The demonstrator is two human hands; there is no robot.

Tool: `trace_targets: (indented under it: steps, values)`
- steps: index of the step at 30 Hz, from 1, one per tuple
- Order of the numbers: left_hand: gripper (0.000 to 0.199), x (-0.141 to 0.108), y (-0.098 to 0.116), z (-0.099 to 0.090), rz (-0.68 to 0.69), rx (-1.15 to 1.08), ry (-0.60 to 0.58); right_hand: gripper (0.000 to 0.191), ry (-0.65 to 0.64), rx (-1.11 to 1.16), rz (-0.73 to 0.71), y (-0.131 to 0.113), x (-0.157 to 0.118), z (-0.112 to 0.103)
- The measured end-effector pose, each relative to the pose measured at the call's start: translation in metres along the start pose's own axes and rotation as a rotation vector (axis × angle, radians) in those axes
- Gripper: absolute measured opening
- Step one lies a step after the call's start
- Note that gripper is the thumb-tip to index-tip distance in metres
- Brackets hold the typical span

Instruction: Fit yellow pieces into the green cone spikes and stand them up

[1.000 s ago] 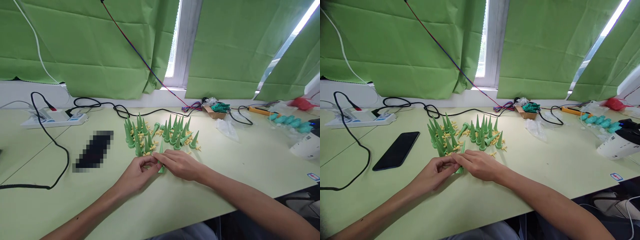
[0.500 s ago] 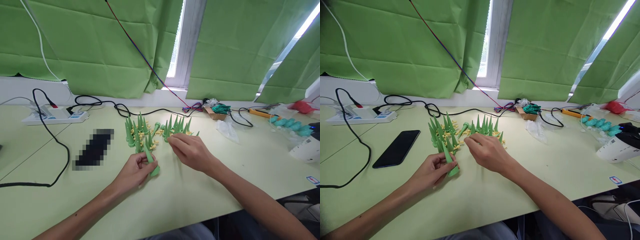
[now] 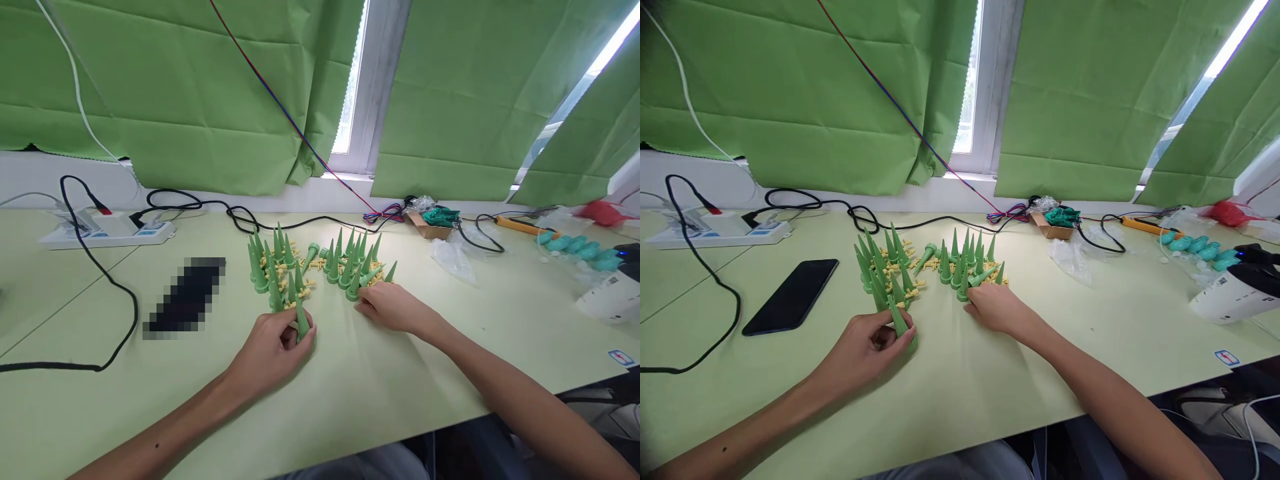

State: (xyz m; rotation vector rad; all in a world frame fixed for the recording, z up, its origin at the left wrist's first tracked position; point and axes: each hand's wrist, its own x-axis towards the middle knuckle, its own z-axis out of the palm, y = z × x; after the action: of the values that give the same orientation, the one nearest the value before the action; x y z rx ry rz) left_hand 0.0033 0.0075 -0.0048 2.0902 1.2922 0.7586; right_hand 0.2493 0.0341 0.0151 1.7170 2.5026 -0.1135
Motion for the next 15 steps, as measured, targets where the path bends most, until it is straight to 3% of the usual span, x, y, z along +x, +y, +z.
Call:
trace_targets:
  steps: [15]
  values:
    - [0.023, -0.002, 0.000, 0.000, 0.043, 0.051, -0.027, 0.023, 0.149, 0.064, -0.052, -0.005, 0.012, 0.013]
